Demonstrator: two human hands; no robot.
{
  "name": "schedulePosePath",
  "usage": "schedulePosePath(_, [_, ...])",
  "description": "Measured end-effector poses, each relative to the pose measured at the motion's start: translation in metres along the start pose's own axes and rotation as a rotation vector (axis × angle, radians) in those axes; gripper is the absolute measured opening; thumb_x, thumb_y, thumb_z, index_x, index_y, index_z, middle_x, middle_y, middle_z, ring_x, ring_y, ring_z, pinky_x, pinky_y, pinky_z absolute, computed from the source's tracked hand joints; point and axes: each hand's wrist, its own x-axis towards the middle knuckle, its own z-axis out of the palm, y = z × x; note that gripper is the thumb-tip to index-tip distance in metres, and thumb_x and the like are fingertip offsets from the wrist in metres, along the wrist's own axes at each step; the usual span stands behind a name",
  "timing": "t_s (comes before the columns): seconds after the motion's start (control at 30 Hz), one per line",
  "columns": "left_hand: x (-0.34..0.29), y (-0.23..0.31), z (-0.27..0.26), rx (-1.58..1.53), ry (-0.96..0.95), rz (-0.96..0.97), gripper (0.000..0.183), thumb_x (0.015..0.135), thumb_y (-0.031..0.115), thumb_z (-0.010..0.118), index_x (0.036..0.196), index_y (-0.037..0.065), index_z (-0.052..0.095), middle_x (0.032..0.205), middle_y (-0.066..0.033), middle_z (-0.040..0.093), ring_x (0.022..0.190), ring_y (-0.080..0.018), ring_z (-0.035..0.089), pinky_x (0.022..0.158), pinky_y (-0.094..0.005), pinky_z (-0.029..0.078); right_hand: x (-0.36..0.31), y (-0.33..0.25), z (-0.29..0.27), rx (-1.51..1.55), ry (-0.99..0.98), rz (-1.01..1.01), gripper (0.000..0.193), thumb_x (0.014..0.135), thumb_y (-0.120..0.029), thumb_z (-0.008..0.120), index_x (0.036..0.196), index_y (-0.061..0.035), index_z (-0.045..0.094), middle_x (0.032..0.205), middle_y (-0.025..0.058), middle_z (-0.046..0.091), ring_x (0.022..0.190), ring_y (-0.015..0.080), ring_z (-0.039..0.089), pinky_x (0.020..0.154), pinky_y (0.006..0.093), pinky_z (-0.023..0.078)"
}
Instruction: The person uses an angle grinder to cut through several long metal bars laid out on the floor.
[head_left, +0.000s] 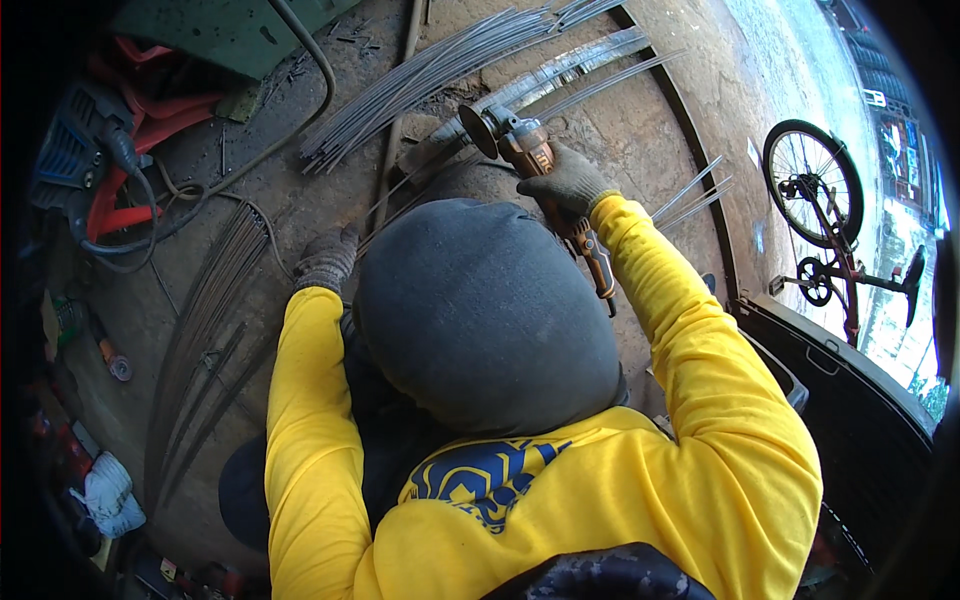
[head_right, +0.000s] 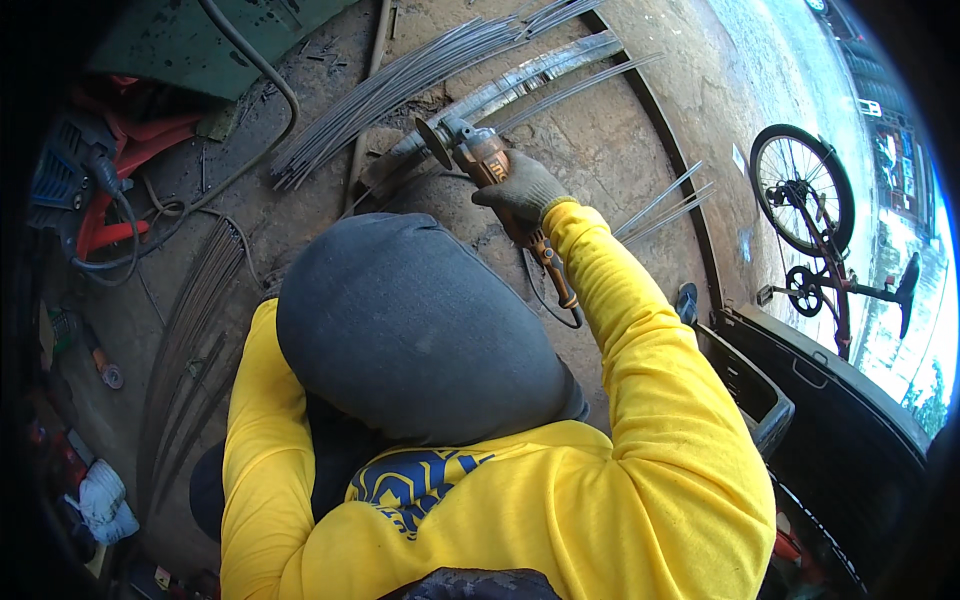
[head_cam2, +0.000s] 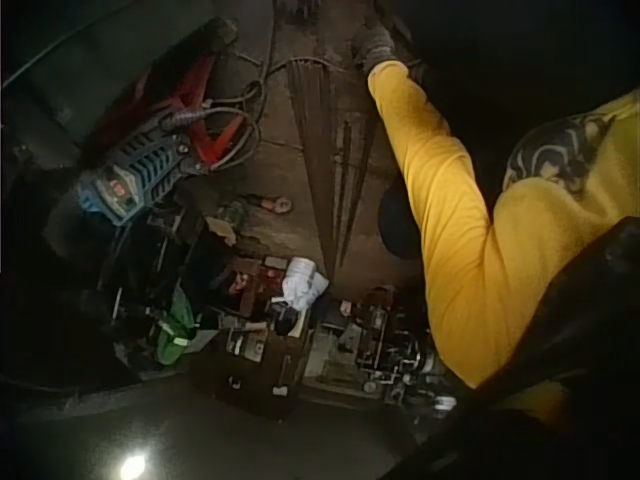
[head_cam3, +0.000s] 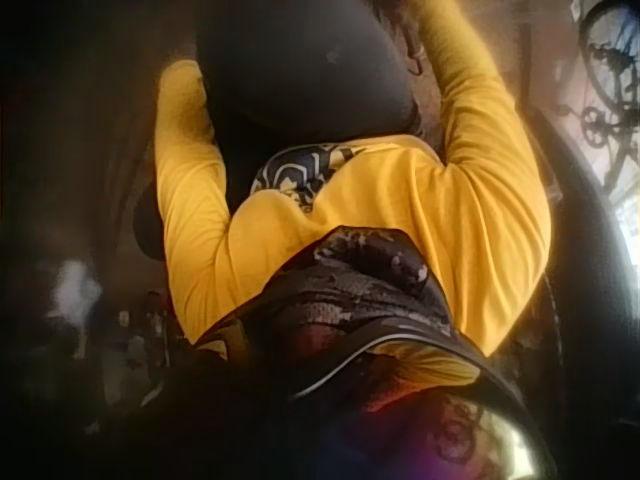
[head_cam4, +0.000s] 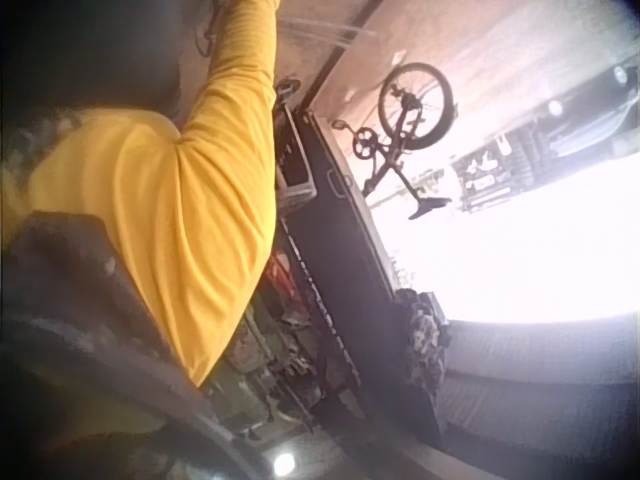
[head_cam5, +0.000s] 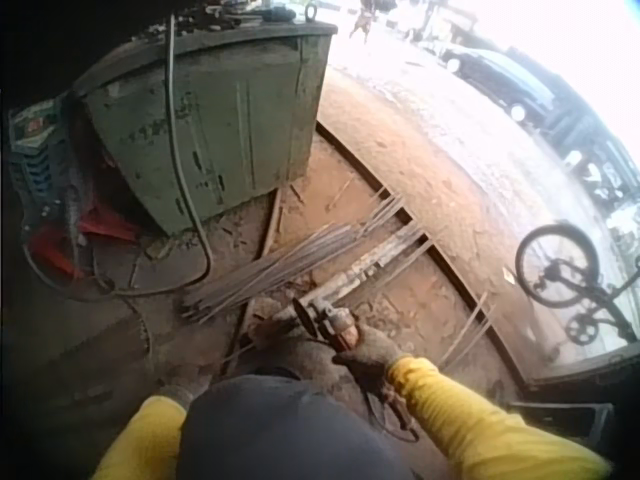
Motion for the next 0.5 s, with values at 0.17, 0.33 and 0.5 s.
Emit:
schedulePosePath(0.17, [0.001,-0.004,0.002,-0.004,0.002,0.002,0.074,0.107,0.064,0.027,0.145,0.009,0.06,0.152,-0.021,0.055,0.141,-0.0431,0.051,0.12,-0.0525,0.038,0.001,-0.003,0.001,0.007,-0.022,0.024,0.082,0.067,-0.044,0.088,0.134,-0.0045,0.063,0.12,0.0221,0.073,0.112,0.0354,0.071,0.099,0.0425,0.054])
schedulePosePath(0.33, [-0.004,0.001,-0.001,-0.01,0.006,0.012,0.076,0.107,0.065,0.026,0.146,0.009,0.059,0.153,-0.0212,0.055,0.142,-0.0431,0.05,0.12,-0.0526,0.038,0.007,0.005,0.005,0.016,-0.008,0.004,0.083,0.067,-0.043,0.088,0.135,-0.004,0.062,0.121,0.0231,0.072,0.114,0.0359,0.07,0.1,0.0431,0.054])
schedulePosePath(0.5, [-0.001,-0.001,0.0,-0.01,-0.002,0.0,0.078,0.106,0.067,0.026,0.145,0.009,0.059,0.153,-0.0213,0.055,0.142,-0.0429,0.05,0.119,-0.0529,0.038,0.008,0.0,0.009,-0.025,0.039,0.012,0.083,0.068,-0.044,0.088,0.136,-0.0042,0.062,0.121,0.0231,0.072,0.115,0.0367,0.07,0.101,0.0432,0.053])
